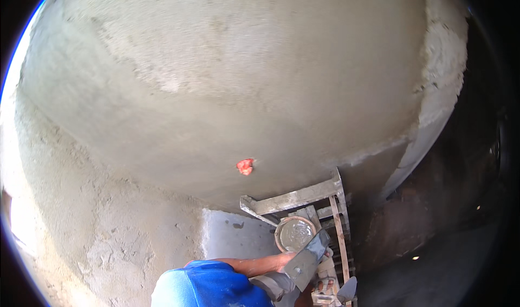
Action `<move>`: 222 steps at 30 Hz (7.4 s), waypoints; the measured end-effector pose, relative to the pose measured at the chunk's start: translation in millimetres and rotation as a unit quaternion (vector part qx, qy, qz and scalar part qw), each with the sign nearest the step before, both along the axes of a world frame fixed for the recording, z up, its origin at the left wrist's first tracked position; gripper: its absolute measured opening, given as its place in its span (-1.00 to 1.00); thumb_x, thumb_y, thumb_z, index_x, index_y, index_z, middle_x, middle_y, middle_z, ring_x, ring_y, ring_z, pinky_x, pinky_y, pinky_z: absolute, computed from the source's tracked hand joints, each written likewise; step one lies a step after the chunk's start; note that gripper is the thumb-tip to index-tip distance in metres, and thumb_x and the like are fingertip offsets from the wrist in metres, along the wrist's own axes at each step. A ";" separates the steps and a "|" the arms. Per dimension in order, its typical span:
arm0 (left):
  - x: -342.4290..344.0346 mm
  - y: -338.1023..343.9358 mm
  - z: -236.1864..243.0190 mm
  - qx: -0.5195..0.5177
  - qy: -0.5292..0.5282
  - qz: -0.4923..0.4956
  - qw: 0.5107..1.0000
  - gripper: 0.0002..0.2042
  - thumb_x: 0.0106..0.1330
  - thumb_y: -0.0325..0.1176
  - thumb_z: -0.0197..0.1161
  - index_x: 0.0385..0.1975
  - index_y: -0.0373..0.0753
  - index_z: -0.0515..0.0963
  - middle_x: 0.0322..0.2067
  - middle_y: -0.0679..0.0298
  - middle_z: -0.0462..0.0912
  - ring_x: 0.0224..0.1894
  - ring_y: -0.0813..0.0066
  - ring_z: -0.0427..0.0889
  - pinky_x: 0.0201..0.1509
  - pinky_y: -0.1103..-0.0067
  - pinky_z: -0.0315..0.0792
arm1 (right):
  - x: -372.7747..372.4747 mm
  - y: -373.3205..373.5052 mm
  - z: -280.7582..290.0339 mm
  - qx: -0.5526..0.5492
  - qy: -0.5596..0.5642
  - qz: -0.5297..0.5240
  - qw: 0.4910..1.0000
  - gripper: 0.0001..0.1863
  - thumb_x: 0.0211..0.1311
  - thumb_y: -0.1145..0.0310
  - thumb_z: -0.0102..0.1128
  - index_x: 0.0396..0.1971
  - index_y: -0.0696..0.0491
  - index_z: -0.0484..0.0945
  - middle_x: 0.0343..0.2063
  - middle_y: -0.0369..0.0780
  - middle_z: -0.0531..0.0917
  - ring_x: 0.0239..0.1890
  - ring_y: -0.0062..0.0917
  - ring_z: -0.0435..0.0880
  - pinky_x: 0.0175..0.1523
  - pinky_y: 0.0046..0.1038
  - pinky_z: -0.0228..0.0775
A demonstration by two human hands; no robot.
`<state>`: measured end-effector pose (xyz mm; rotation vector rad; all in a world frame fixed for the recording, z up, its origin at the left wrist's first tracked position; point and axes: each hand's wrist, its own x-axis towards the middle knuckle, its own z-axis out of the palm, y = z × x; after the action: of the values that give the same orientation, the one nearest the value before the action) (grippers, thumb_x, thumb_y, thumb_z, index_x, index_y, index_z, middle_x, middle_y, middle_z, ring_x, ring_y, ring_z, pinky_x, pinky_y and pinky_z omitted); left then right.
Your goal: The person applies mortar to a wall using a trowel and a hawk, then smooths the surface with repeated trowel strokes.
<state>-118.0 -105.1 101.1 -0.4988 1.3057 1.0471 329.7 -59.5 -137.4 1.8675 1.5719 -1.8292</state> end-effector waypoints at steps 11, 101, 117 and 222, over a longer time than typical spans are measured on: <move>-8.2 -101.2 35.4 0.136 -0.076 0.190 0.969 -0.72 0.34 -0.31 0.01 -0.05 -0.27 0.50 -0.18 0.15 0.65 -0.22 0.33 0.67 -0.13 0.32 0.57 | -87.9 88.1 53.0 0.046 -0.003 0.232 0.972 -0.67 0.13 0.23 0.16 -0.13 0.03 0.41 -0.45 -0.20 0.46 -0.55 -0.49 0.50 -0.57 -0.44 0.38; -2.3 -152.7 -359.8 0.306 -0.077 0.549 0.773 -0.66 0.43 -0.23 -0.14 0.05 -0.29 0.39 -0.09 0.09 0.55 -0.09 0.20 0.57 0.03 0.37 0.50 | -366.0 -0.2 -20.6 0.132 0.144 0.414 0.889 -0.60 0.18 0.39 0.19 -0.02 0.25 0.42 -0.39 -0.06 0.63 -0.51 -0.58 0.58 -0.43 -0.51 0.40; -0.6 -101.7 -350.0 0.292 -0.130 0.583 0.747 -0.58 0.35 -0.09 0.03 0.06 -0.25 0.39 -0.11 0.07 0.55 -0.16 0.24 0.60 -0.12 0.35 0.57 | -381.4 -75.6 59.6 0.230 0.121 0.368 0.893 -0.55 0.10 0.46 0.16 0.02 0.24 0.40 -0.20 0.10 0.51 -0.12 0.02 0.50 0.04 -0.18 0.34; -147.7 125.3 14.7 0.338 -0.004 -0.008 0.941 -0.34 0.32 0.20 -0.07 0.17 -0.28 0.30 0.01 0.19 0.52 0.02 0.36 0.53 0.13 0.40 0.39 | -424.6 68.5 192.0 -0.347 0.550 -0.311 0.693 -0.41 0.29 -0.08 -0.12 0.09 0.09 0.37 -0.02 -0.17 0.54 0.00 -0.32 0.54 0.10 -0.22 0.41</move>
<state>-265.7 20.2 115.7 0.0316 0.8582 1.3889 -95.0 9.0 54.6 0.8815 -0.0613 -3.4858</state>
